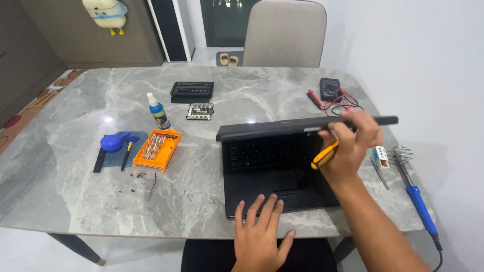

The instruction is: Disassembling a laptop screen bezel using a screwdriver and prying tool

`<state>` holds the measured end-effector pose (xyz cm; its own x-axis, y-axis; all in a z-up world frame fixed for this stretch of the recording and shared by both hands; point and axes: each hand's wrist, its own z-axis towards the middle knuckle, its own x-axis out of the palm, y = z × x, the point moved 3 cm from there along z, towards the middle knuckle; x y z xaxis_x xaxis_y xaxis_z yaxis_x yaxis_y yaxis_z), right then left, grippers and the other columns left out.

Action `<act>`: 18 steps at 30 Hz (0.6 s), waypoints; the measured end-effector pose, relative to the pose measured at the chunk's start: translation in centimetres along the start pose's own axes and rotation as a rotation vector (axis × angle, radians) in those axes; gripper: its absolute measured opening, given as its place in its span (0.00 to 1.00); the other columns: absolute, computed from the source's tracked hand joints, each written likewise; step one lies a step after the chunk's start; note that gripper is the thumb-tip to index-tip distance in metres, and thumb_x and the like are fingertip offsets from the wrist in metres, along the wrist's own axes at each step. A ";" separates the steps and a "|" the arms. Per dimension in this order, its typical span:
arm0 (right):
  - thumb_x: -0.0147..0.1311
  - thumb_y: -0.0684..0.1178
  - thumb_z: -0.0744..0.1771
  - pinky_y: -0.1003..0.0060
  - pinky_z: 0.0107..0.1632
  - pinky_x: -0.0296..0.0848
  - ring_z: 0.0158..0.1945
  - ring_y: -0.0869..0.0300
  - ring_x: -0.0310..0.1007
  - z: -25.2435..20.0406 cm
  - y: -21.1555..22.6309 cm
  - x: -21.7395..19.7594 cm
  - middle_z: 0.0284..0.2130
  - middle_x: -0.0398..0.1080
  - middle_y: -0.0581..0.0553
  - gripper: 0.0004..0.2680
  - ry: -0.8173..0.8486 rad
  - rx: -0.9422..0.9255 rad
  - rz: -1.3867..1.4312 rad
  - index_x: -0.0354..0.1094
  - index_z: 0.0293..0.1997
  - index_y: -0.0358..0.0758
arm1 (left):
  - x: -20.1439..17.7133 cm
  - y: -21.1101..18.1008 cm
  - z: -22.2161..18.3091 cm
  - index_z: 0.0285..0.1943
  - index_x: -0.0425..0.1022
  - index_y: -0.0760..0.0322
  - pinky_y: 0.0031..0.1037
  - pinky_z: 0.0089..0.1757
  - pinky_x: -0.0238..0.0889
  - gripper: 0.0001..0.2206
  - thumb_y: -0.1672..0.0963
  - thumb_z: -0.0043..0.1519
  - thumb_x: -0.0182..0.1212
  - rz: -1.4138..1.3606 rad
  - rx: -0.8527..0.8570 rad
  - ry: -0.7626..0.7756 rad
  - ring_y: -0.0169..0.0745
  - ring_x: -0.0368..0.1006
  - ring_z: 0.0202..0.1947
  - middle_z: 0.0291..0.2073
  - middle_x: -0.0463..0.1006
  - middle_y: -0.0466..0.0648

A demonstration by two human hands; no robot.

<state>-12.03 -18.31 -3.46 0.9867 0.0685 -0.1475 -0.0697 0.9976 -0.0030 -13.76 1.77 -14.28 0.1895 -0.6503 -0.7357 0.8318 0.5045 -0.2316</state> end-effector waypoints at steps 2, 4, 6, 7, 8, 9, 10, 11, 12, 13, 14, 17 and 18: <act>0.51 0.44 0.69 0.52 0.59 0.50 0.53 0.42 0.60 1.1 -0.4 1.0 0.46 0.61 0.34 0.04 -0.013 -0.001 -0.008 0.64 0.42 0.34 | -0.1 -0.1 -0.1 0.58 0.70 0.61 0.53 0.56 0.44 0.26 0.45 0.56 0.54 -0.005 -0.006 0.010 0.50 0.60 0.59 0.58 0.70 0.46; 0.42 0.50 0.71 0.51 0.57 0.48 0.50 0.43 0.65 2.9 -0.5 1.9 0.44 0.62 0.34 0.08 -0.085 -0.053 0.010 0.64 0.42 0.37 | -0.3 -0.1 0.1 0.57 0.72 0.61 0.53 0.54 0.47 0.25 0.45 0.55 0.53 0.004 0.016 -0.030 0.49 0.62 0.58 0.57 0.71 0.46; 0.44 0.48 0.71 0.50 0.57 0.49 0.51 0.42 0.62 4.1 -1.6 3.3 0.45 0.61 0.33 0.07 -0.075 -0.053 0.037 0.64 0.41 0.35 | -0.2 -0.1 0.2 0.55 0.73 0.61 0.53 0.54 0.49 0.25 0.45 0.55 0.53 -0.012 0.017 -0.073 0.50 0.64 0.56 0.55 0.72 0.47; 0.45 0.46 0.71 0.48 0.57 0.50 0.51 0.41 0.59 4.8 -2.2 4.0 0.46 0.60 0.33 0.07 -0.064 -0.050 0.065 0.65 0.40 0.34 | -0.3 -0.1 0.2 0.54 0.75 0.62 0.54 0.53 0.50 0.25 0.45 0.54 0.53 -0.028 0.019 -0.111 0.51 0.65 0.55 0.54 0.74 0.47; 0.45 0.46 0.71 0.48 0.57 0.50 0.51 0.41 0.59 5.2 -2.8 5.0 0.46 0.60 0.33 0.07 -0.071 -0.051 0.065 0.65 0.40 0.34 | 0.6 0.2 -0.2 0.54 0.75 0.62 0.54 0.53 0.50 0.25 0.45 0.54 0.53 -0.025 0.023 -0.114 0.51 0.65 0.55 0.54 0.74 0.47; 0.49 0.45 0.70 0.49 0.54 0.47 0.52 0.43 0.60 5.6 -3.5 5.9 0.46 0.61 0.35 0.05 -0.056 -0.036 0.020 0.65 0.40 0.36 | 1.4 0.5 -0.5 0.53 0.75 0.59 0.53 0.52 0.50 0.26 0.44 0.53 0.53 -0.004 0.034 -0.153 0.49 0.65 0.55 0.54 0.74 0.45; 0.53 0.44 0.69 0.51 0.51 0.45 0.52 0.45 0.62 6.1 -4.1 6.9 0.47 0.62 0.38 0.03 -0.042 -0.020 -0.025 0.66 0.39 0.39 | 2.2 0.8 -0.8 0.53 0.76 0.57 0.53 0.52 0.50 0.26 0.43 0.51 0.54 0.017 0.045 -0.192 0.48 0.66 0.55 0.54 0.74 0.43; 0.53 0.44 0.69 0.51 0.51 0.45 0.52 0.45 0.62 6.7 -4.4 7.7 0.47 0.62 0.38 0.03 -0.049 -0.021 -0.022 0.66 0.39 0.39 | 2.0 0.6 -0.7 0.53 0.76 0.57 0.53 0.52 0.50 0.26 0.43 0.51 0.54 0.023 0.047 -0.196 0.48 0.66 0.55 0.54 0.74 0.43; 0.52 0.43 0.70 0.53 0.50 0.44 0.50 0.47 0.61 7.3 -4.7 8.6 0.46 0.61 0.40 0.02 -0.035 -0.009 -0.046 0.67 0.39 0.39 | 1.7 0.5 -0.5 0.50 0.78 0.56 0.51 0.51 0.53 0.25 0.42 0.57 0.45 0.038 0.034 -0.233 0.46 0.68 0.53 0.52 0.76 0.43; 0.51 0.43 0.71 0.55 0.49 0.43 0.48 0.50 0.60 7.9 -5.0 9.6 0.46 0.60 0.42 0.03 -0.023 0.004 -0.067 0.68 0.39 0.40 | 1.4 0.4 -0.3 0.48 0.79 0.54 0.50 0.50 0.55 0.26 0.42 0.63 0.37 0.054 0.021 -0.271 0.44 0.70 0.50 0.49 0.78 0.42; 0.51 0.43 0.71 0.55 0.49 0.43 0.48 0.50 0.60 8.2 -5.6 10.4 0.46 0.60 0.42 0.03 -0.032 0.002 -0.062 0.68 0.39 0.40 | 2.0 0.4 -0.5 0.48 0.79 0.54 0.50 0.50 0.55 0.26 0.42 0.63 0.37 0.062 0.023 -0.276 0.44 0.70 0.50 0.49 0.78 0.42; 0.56 0.39 0.69 0.57 0.47 0.43 0.48 0.53 0.61 8.9 -7.1 12.7 0.48 0.60 0.42 0.04 0.033 0.009 -0.100 0.66 0.40 0.43 | 4.5 1.2 -0.9 0.44 0.80 0.49 0.47 0.47 0.56 0.30 0.40 0.68 0.27 0.098 -0.006 -0.304 0.41 0.72 0.46 0.45 0.79 0.37; 0.58 0.39 0.68 0.55 0.48 0.44 0.48 0.51 0.61 9.1 -7.4 13.3 0.46 0.61 0.41 0.04 0.057 -0.022 -0.115 0.66 0.42 0.41 | 5.4 1.6 -1.1 0.44 0.77 0.44 0.43 0.48 0.58 0.18 0.45 0.66 0.39 0.172 0.012 -0.444 0.35 0.72 0.46 0.42 0.79 0.31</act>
<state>2.89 -24.69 3.56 0.9784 -0.0482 -0.2010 0.0401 0.9982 -0.0444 -12.00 -0.36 -19.35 0.5276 -0.7389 -0.4190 0.7741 0.6214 -0.1211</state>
